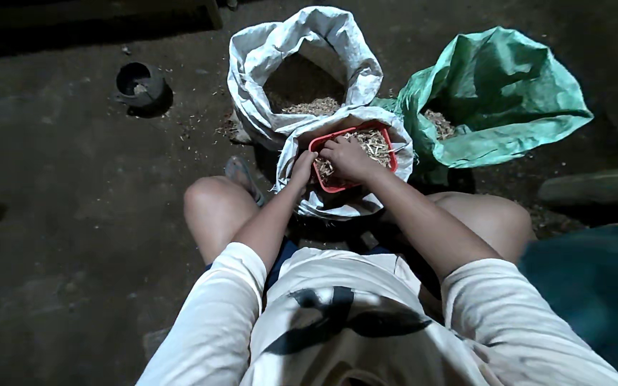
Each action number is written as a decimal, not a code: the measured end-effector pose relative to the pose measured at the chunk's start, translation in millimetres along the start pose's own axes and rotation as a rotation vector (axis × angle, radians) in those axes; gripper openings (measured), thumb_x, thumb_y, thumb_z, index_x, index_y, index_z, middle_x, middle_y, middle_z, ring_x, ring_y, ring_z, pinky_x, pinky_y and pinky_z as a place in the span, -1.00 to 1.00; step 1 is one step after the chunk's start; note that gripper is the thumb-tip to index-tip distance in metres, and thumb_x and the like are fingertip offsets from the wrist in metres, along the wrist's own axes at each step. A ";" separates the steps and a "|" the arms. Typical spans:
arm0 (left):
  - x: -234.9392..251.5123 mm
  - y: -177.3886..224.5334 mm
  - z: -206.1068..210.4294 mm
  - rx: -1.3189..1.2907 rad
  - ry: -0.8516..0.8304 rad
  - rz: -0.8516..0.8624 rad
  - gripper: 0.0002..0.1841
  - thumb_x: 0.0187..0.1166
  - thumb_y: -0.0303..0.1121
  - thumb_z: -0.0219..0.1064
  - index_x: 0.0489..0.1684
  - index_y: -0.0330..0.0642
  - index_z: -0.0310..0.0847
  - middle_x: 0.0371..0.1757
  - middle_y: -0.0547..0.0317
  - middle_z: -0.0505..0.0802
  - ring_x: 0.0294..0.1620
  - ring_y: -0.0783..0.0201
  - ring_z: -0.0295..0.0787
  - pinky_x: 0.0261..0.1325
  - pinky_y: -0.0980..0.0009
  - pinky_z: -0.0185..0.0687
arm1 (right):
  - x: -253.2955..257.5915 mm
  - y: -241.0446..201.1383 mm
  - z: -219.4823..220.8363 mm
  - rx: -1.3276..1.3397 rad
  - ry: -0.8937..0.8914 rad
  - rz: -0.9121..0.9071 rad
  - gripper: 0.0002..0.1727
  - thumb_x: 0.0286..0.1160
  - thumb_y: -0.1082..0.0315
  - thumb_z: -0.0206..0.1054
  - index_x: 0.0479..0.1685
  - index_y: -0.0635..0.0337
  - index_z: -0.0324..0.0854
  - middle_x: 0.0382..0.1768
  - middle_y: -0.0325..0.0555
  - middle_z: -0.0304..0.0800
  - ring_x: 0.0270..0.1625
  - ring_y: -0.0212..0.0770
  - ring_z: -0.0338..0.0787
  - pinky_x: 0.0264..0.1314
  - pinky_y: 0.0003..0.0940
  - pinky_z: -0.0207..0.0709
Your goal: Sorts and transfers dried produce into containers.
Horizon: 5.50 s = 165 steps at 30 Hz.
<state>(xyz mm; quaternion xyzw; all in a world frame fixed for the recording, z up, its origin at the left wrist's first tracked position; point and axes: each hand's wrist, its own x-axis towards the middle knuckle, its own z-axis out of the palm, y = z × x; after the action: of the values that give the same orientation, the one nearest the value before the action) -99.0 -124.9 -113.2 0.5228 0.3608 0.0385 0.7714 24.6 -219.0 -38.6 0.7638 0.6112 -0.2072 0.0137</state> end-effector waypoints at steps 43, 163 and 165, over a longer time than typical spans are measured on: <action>-0.4 -11.3 -0.6 -0.077 0.029 -0.092 -0.48 0.78 0.01 -0.03 0.59 -0.04 0.40 0.25 -0.06 0.67 0.15 0.07 0.63 0.09 0.02 0.60 | -35.9 -22.7 18.4 0.433 0.136 0.693 0.21 -0.05 0.18 0.83 0.84 -0.18 0.23 0.66 0.73 0.07 0.52 0.75 0.39 0.35 0.54 0.51; 0.5 -5.9 2.3 0.217 0.041 -0.083 -0.40 0.77 0.12 -0.05 0.57 -0.09 0.47 0.45 -0.12 0.67 0.42 -0.03 0.59 0.36 -0.16 0.51 | -33.3 42.6 3.5 0.852 0.063 0.714 -0.15 0.50 0.02 0.53 0.75 0.10 0.28 0.46 0.44 0.60 0.53 0.42 0.58 0.52 0.51 0.35; -0.3 -5.2 2.6 0.213 0.039 -0.082 -0.41 0.78 0.11 -0.05 0.55 -0.09 0.48 0.43 -0.12 0.67 0.41 -0.02 0.60 0.35 -0.15 0.53 | -36.1 39.8 -4.1 0.794 0.070 0.648 -0.25 0.57 -0.04 0.46 0.70 0.07 0.38 0.41 0.40 0.65 0.50 0.41 0.61 0.51 0.52 0.36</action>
<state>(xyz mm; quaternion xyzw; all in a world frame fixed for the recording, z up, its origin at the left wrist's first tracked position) -99.3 -129.4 -116.9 0.5858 0.3989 -0.0218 0.7051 57.2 -261.4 -32.1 0.8668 0.2173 -0.3828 -0.2343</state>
